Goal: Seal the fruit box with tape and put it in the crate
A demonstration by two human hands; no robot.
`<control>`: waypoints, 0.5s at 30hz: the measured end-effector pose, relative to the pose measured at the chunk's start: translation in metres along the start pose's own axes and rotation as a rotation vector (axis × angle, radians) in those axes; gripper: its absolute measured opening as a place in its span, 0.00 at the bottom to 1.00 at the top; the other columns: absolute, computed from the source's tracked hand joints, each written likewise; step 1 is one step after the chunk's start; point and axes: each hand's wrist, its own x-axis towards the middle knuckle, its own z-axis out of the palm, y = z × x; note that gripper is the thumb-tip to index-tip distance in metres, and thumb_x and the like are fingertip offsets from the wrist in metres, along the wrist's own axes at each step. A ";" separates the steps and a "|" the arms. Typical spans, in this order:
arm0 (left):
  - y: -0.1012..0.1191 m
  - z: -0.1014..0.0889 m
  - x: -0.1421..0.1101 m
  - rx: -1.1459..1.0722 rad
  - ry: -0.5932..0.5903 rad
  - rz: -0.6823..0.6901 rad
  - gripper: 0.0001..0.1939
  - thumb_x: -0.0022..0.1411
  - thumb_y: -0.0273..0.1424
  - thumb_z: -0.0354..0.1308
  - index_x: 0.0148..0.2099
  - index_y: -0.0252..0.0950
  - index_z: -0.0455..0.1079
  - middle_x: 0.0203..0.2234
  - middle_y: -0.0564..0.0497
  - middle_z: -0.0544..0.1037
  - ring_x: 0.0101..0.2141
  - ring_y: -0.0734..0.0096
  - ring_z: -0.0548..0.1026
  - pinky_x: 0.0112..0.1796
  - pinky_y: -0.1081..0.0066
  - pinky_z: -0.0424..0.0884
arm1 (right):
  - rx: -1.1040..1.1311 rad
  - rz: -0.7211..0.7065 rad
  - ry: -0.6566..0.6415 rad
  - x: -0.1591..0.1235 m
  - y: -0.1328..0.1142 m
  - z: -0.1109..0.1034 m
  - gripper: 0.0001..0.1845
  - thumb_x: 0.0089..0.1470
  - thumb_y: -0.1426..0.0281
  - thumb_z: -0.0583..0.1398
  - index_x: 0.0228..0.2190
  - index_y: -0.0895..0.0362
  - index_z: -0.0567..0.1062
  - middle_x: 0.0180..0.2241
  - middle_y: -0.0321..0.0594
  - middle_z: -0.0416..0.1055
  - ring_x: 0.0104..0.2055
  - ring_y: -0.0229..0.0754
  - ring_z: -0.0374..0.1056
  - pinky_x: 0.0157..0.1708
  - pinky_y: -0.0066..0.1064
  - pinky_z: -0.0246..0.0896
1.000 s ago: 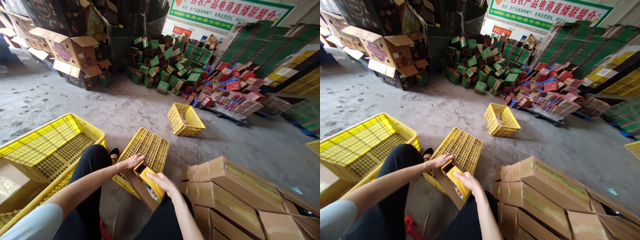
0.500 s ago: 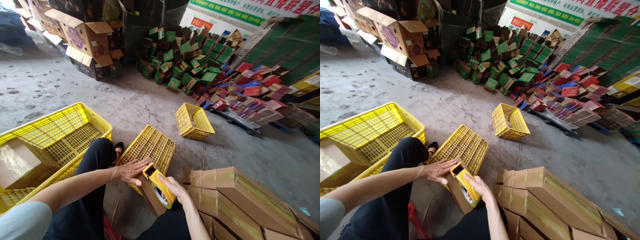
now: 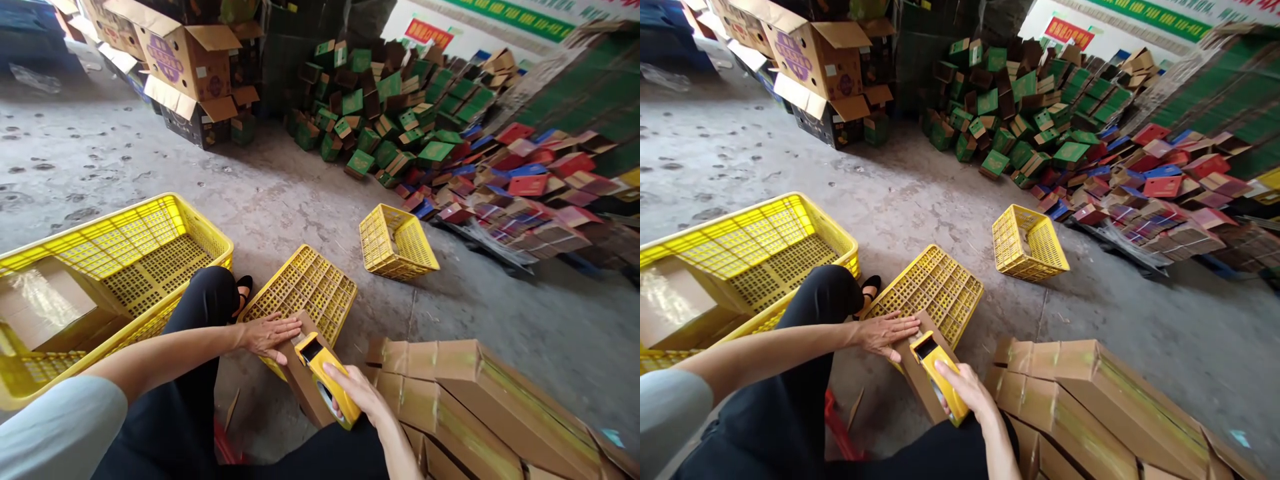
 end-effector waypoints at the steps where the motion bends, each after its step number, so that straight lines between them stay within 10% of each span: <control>1: 0.001 0.001 0.000 0.020 0.023 0.010 0.48 0.72 0.60 0.48 0.80 0.36 0.42 0.75 0.35 0.49 0.74 0.48 0.51 0.72 0.48 0.37 | 0.000 0.005 0.008 -0.001 0.000 0.000 0.29 0.56 0.40 0.62 0.35 0.54 0.71 0.16 0.36 0.73 0.18 0.41 0.71 0.20 0.28 0.68; 15: 0.020 0.022 0.020 0.109 0.106 0.146 0.59 0.68 0.61 0.55 0.79 0.24 0.34 0.75 0.28 0.47 0.74 0.44 0.49 0.72 0.53 0.47 | -0.015 -0.012 0.043 0.005 0.008 0.005 0.28 0.59 0.40 0.60 0.31 0.53 0.70 0.17 0.38 0.74 0.17 0.41 0.70 0.19 0.29 0.67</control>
